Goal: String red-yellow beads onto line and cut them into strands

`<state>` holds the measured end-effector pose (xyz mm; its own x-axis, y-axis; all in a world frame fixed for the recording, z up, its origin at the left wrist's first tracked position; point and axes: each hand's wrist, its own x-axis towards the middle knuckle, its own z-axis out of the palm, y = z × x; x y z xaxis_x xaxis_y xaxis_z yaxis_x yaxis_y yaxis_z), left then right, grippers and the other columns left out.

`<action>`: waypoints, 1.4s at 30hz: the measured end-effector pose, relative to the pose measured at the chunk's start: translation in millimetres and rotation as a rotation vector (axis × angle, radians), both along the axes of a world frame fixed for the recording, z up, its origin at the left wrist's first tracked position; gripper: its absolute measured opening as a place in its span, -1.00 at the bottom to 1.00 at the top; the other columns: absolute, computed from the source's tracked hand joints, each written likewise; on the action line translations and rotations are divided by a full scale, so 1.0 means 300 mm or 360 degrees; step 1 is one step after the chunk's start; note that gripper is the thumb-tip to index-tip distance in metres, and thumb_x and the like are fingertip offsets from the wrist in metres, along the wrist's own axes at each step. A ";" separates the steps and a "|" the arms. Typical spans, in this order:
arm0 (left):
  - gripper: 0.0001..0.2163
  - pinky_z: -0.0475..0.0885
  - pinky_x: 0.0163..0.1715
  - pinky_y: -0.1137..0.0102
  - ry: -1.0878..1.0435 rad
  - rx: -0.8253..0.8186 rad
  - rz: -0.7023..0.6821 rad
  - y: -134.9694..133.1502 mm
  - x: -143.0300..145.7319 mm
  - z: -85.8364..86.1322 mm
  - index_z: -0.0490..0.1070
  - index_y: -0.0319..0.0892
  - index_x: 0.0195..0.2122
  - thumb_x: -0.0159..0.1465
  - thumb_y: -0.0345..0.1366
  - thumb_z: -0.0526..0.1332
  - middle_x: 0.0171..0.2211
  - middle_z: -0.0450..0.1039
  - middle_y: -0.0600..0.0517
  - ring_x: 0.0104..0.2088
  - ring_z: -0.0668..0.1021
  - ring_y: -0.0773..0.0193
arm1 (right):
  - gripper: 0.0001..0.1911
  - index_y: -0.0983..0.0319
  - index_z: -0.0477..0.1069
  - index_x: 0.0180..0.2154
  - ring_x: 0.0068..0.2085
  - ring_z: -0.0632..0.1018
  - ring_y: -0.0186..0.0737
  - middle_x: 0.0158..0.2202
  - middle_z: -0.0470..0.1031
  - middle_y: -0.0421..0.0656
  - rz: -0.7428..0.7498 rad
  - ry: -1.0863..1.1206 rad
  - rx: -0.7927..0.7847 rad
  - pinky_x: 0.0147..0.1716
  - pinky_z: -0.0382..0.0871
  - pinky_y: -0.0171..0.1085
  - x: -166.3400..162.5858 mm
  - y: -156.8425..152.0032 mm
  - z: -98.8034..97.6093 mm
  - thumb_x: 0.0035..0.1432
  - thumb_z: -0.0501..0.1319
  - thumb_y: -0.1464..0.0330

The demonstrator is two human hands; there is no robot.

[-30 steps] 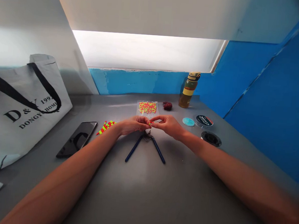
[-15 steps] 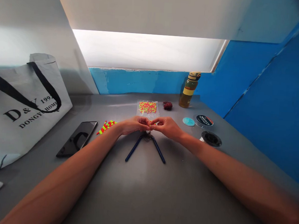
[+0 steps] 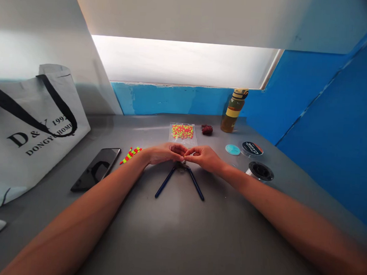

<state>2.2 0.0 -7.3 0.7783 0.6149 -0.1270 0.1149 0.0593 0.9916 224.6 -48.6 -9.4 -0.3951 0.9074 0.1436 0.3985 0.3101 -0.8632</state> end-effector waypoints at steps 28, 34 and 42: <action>-0.71 0.34 -0.15 0.39 0.0087 0.0007 0.0005 -0.014 0.018 0.012 0.54 -0.18 -0.18 0.05 -0.36 0.45 -0.24 0.54 0.04 -0.24 0.52 0.31 | -0.71 0.25 0.62 -0.31 -0.42 0.42 -0.29 -0.44 0.52 -0.19 0.0091 -0.0100 0.0072 -0.41 0.20 -0.30 -0.004 0.004 -0.014 0.11 0.31 0.15; -0.70 0.34 -0.16 0.41 0.0075 0.0007 -0.0004 -0.014 0.018 0.012 0.54 -0.19 -0.17 0.05 -0.38 0.45 -0.23 0.53 0.03 -0.24 0.51 0.32 | -0.72 0.25 0.63 -0.31 -0.42 0.41 -0.30 -0.44 0.53 -0.21 0.0101 -0.0104 0.0123 -0.38 0.20 -0.30 -0.001 0.015 -0.026 0.11 0.32 0.16; -0.71 0.36 -0.13 0.38 0.0105 0.0028 -0.0015 -0.022 0.026 0.023 0.53 -0.20 -0.21 0.03 -0.38 0.47 -0.27 0.52 0.03 -0.25 0.52 0.31 | -0.74 0.25 0.62 -0.33 -0.39 0.45 -0.28 -0.42 0.54 -0.21 0.0139 -0.0049 0.0068 -0.38 0.21 -0.31 -0.003 0.012 -0.031 0.08 0.33 0.18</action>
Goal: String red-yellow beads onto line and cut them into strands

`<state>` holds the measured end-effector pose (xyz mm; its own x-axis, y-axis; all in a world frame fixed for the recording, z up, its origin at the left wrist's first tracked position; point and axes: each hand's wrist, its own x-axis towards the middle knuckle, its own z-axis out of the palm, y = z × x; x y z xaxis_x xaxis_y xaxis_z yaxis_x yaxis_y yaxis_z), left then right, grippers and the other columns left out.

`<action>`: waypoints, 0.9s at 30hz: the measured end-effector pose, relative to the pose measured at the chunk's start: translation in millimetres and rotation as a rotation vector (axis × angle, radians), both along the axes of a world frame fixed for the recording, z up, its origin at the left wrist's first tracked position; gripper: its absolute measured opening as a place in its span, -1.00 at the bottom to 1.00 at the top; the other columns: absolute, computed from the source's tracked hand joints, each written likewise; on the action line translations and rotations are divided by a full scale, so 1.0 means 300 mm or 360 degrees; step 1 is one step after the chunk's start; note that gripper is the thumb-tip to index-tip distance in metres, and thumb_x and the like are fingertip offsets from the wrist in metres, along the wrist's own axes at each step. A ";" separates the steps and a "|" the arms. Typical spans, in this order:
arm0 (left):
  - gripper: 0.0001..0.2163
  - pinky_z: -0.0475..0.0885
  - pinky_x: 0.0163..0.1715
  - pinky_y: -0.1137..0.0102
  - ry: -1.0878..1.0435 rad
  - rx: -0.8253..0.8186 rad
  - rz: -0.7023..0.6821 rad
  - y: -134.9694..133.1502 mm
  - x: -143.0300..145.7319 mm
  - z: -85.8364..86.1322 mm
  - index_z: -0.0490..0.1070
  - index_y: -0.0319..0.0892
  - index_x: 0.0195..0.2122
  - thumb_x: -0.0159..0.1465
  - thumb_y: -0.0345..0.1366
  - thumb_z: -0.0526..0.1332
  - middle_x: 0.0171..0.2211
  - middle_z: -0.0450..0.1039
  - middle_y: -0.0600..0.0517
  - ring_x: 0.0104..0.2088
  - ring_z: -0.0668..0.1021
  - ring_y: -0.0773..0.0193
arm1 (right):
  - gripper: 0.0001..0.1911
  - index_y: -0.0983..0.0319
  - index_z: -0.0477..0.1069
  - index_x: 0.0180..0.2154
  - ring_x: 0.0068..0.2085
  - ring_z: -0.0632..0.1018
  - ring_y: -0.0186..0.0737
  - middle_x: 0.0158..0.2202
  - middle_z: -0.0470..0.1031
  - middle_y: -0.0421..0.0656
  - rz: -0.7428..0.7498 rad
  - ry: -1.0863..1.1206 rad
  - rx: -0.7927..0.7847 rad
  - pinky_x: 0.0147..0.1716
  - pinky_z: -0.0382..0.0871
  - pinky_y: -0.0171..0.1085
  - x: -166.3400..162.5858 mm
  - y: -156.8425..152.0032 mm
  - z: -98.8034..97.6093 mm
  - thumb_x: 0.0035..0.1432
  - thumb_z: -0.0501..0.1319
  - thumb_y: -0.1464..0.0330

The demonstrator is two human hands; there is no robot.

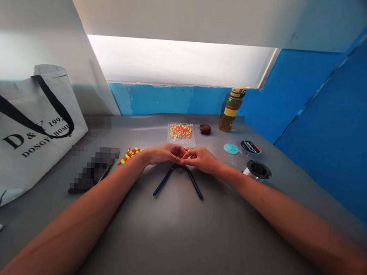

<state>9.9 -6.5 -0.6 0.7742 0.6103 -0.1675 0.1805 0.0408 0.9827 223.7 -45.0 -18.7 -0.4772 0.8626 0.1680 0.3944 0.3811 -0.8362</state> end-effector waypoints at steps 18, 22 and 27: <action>-0.68 0.33 -0.17 0.39 0.0061 0.0030 0.0010 0.006 0.004 -0.010 0.53 -0.19 -0.19 0.00 -0.42 0.45 -0.28 0.51 0.06 -0.28 0.50 0.33 | -0.77 0.23 0.66 -0.34 -0.37 0.46 -0.28 -0.43 0.55 -0.22 0.0025 -0.0081 0.0006 -0.34 0.22 -0.31 0.001 0.012 0.002 0.07 0.35 0.20; -0.70 0.32 -0.20 0.40 0.0058 0.0034 -0.0003 0.005 0.006 -0.008 0.53 -0.19 -0.23 -0.01 -0.41 0.46 -0.31 0.50 0.06 -0.30 0.50 0.33 | -0.78 0.23 0.65 -0.37 -0.37 0.47 -0.27 -0.43 0.55 -0.22 0.0051 -0.0044 -0.0028 -0.34 0.23 -0.32 -0.001 0.013 0.001 0.04 0.37 0.21; -0.72 0.33 -0.23 0.39 0.0099 0.0079 -0.0021 0.000 0.013 -0.003 0.53 -0.21 -0.27 -0.03 -0.38 0.46 -0.35 0.49 0.06 -0.32 0.49 0.31 | -0.79 0.24 0.64 -0.41 -0.39 0.46 -0.27 -0.45 0.54 -0.21 0.0058 -0.0125 -0.0032 -0.36 0.23 -0.31 -0.005 0.006 0.008 0.05 0.35 0.22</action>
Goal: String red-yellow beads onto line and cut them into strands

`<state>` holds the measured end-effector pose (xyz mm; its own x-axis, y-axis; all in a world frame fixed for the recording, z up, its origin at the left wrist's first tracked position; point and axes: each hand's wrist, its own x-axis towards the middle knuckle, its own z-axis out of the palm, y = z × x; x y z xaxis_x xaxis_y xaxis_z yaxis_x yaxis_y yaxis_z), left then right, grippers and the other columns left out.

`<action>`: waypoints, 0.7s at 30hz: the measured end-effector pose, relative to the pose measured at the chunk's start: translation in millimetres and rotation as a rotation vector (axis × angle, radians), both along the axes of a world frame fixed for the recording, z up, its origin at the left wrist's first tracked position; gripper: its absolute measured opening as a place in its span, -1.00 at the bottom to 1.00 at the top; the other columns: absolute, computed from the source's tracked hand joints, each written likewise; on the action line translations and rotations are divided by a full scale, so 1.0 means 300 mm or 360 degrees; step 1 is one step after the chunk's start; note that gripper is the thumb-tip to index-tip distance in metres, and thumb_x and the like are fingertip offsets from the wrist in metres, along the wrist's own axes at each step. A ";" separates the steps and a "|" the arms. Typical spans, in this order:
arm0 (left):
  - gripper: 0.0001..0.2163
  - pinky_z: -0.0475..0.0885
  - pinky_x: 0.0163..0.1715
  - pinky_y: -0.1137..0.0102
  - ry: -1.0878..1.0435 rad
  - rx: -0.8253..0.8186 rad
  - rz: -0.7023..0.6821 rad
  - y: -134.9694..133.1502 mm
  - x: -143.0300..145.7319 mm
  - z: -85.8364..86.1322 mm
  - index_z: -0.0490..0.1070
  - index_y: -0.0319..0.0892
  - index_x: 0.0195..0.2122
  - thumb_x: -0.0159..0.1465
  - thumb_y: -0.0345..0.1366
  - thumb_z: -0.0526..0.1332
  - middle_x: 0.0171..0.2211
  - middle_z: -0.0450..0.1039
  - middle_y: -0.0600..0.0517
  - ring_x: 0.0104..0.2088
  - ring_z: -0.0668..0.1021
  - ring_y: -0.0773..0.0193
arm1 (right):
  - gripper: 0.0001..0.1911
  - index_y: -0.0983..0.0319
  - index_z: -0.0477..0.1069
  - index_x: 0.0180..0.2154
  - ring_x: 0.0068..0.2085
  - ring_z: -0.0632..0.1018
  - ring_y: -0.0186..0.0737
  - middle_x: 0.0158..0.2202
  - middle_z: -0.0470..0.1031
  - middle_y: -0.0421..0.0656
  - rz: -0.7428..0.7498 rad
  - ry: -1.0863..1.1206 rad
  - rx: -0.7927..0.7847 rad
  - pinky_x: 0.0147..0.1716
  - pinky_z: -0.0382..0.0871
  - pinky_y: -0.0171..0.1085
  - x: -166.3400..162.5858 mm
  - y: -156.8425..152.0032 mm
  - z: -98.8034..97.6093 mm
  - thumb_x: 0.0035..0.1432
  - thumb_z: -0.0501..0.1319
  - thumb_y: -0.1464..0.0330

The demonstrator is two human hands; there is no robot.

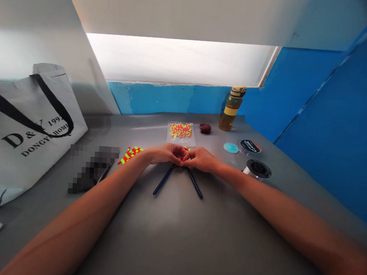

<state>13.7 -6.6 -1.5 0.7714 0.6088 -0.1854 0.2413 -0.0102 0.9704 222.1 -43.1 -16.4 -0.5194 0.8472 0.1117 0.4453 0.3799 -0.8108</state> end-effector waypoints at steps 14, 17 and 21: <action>-0.74 0.30 -0.32 0.42 -0.0042 0.0029 0.0192 -0.011 0.001 0.015 0.53 -0.22 -0.25 0.02 -0.33 0.44 -0.31 0.51 0.02 -0.30 0.50 0.31 | -0.76 0.23 0.66 -0.32 -0.38 0.48 -0.25 -0.42 0.58 -0.18 -0.0259 0.0133 0.0078 -0.37 0.23 -0.30 -0.003 -0.025 0.009 0.09 0.33 0.21; -0.75 0.26 -0.38 0.41 -0.0123 0.0111 0.0331 -0.008 0.005 0.025 0.55 -0.22 -0.25 0.06 -0.28 0.44 -0.32 0.51 -0.01 -0.33 0.48 0.32 | -0.71 0.22 0.65 -0.26 -0.44 0.41 -0.28 -0.45 0.54 -0.19 -0.0407 0.0165 0.0223 -0.42 0.18 -0.29 0.004 -0.031 0.028 0.15 0.29 0.15; -0.75 0.23 -0.40 0.41 -0.0202 0.0112 0.0468 -0.009 0.022 0.035 0.58 -0.22 -0.25 0.03 -0.29 0.46 -0.30 0.52 -0.01 -0.38 0.43 0.37 | -0.67 0.22 0.61 -0.22 -0.50 0.31 -0.31 -0.52 0.43 -0.22 -0.0501 0.0174 0.0302 -0.48 0.09 -0.28 0.007 -0.030 0.039 0.17 0.26 0.11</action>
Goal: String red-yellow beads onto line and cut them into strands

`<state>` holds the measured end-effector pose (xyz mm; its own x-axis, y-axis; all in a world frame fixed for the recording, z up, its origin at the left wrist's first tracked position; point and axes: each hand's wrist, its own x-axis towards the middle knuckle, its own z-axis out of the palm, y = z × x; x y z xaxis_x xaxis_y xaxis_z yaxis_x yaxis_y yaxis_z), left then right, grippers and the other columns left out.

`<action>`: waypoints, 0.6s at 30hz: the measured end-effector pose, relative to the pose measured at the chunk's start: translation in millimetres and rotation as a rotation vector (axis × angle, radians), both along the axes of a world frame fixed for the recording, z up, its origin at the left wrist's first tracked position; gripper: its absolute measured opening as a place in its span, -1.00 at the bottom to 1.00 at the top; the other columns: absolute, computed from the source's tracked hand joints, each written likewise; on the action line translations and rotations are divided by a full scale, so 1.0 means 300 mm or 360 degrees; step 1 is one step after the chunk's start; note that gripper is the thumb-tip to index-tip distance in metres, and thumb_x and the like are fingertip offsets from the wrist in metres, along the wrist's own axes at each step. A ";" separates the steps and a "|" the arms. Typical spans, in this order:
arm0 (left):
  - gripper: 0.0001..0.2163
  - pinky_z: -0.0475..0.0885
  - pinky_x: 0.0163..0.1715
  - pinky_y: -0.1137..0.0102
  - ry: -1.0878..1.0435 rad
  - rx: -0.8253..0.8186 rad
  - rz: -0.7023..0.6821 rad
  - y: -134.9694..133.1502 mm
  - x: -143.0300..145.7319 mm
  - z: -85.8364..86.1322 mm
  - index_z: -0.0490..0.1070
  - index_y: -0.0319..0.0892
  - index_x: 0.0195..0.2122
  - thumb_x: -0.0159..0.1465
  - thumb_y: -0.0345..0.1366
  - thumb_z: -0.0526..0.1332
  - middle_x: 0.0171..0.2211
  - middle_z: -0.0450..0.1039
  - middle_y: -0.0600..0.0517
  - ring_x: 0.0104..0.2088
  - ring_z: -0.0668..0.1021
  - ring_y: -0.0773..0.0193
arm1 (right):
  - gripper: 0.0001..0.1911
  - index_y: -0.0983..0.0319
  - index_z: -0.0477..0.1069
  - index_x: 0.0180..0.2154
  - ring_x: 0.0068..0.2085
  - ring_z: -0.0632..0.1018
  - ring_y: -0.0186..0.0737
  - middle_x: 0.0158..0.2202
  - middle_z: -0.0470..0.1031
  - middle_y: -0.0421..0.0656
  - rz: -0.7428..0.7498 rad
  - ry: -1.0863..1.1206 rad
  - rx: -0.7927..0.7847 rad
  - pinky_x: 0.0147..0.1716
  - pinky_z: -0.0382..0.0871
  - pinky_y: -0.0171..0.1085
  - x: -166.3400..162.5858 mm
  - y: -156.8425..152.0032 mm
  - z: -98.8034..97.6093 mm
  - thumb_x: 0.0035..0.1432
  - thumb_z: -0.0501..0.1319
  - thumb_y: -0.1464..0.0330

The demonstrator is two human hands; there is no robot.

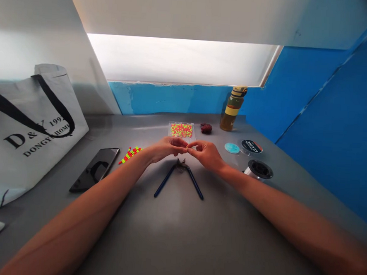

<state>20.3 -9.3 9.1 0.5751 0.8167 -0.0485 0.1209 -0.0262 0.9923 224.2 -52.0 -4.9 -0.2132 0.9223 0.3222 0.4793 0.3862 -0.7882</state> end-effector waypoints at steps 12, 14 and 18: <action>-0.70 0.36 -0.31 0.48 -0.0459 -0.0348 0.0393 0.038 -0.041 -0.026 0.57 -0.21 -0.18 0.05 -0.35 0.49 -0.21 0.55 -0.01 -0.34 0.51 0.44 | -0.60 0.26 0.55 -0.26 -0.31 0.48 -0.21 -0.34 0.54 -0.15 0.0146 0.0023 -0.0036 -0.29 0.24 -0.27 -0.007 0.025 -0.039 0.34 0.08 0.13; -0.74 0.39 -0.29 0.49 -0.0504 -0.0373 0.0400 0.038 -0.038 -0.026 0.56 -0.21 -0.21 0.07 -0.36 0.49 -0.18 0.56 -0.02 -0.33 0.53 0.44 | -0.62 0.26 0.55 -0.28 -0.29 0.49 -0.22 -0.33 0.55 -0.15 0.0179 -0.0028 -0.0061 -0.26 0.24 -0.28 -0.012 0.021 -0.038 0.35 0.06 0.18; -0.76 0.44 -0.24 0.51 -0.0564 -0.0465 0.0336 0.033 -0.026 -0.027 0.55 -0.23 -0.17 0.13 -0.36 0.45 -0.09 0.58 -0.06 -0.26 0.58 0.41 | -0.62 0.26 0.55 -0.35 -0.34 0.46 -0.27 -0.38 0.51 -0.17 0.0313 -0.0220 -0.0131 -0.29 0.24 -0.29 -0.020 0.003 -0.019 0.34 0.03 0.26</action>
<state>12.5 0.5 0.9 0.4214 0.8983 -0.1242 -0.2520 0.2475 0.9355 218.2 -51.1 -10.5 -0.4280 0.8807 0.2028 0.5068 0.4197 -0.7530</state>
